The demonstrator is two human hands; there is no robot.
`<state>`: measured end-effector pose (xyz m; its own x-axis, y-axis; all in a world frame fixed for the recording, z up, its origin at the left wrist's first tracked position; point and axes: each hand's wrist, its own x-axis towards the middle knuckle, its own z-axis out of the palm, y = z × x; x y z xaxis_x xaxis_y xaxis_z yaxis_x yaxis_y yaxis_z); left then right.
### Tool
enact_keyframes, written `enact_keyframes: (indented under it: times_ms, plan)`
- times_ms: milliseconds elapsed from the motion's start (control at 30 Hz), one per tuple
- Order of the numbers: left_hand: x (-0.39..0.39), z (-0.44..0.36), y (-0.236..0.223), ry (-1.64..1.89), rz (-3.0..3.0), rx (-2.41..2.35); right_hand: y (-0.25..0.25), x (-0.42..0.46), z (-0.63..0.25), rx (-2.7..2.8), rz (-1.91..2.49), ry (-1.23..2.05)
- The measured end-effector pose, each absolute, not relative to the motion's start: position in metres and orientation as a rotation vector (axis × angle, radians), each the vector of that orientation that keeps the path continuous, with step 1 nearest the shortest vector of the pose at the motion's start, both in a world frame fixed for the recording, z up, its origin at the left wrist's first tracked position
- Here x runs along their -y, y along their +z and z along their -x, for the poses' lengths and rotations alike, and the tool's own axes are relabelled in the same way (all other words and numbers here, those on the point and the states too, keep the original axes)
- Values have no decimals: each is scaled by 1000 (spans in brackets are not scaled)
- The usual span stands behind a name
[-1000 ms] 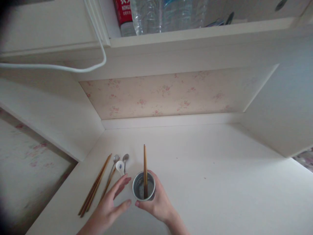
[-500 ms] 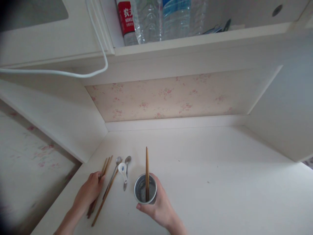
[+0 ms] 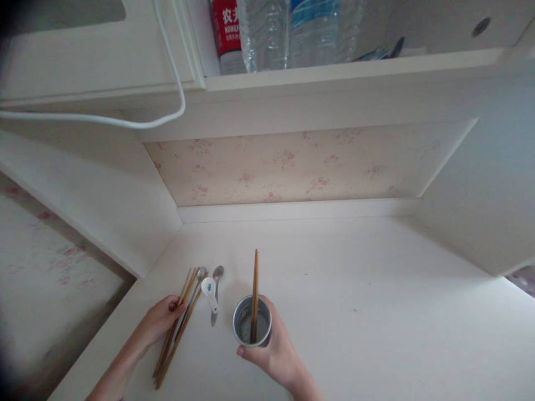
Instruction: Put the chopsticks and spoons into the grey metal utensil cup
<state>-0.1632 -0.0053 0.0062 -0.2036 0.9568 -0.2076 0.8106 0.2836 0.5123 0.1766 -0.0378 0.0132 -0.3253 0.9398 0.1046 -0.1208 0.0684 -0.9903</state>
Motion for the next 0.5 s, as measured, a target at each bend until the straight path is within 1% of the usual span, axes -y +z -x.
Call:
enact_keyframes:
  times_ms: [133,233,367,500]
  plan:
    - [10,163,10,620,-1485,-1946,9,38,-177,1401,874,1437]
    - [14,161,26,767,-1299,-1911,7,38,-177,1392,867,1447]
    - [18,147,61,992,-1128,-1772,6,37,-176,1371,870,1460]
    - [24,112,104,1158,-1084,-1595,5,36,-176,1367,867,1457]
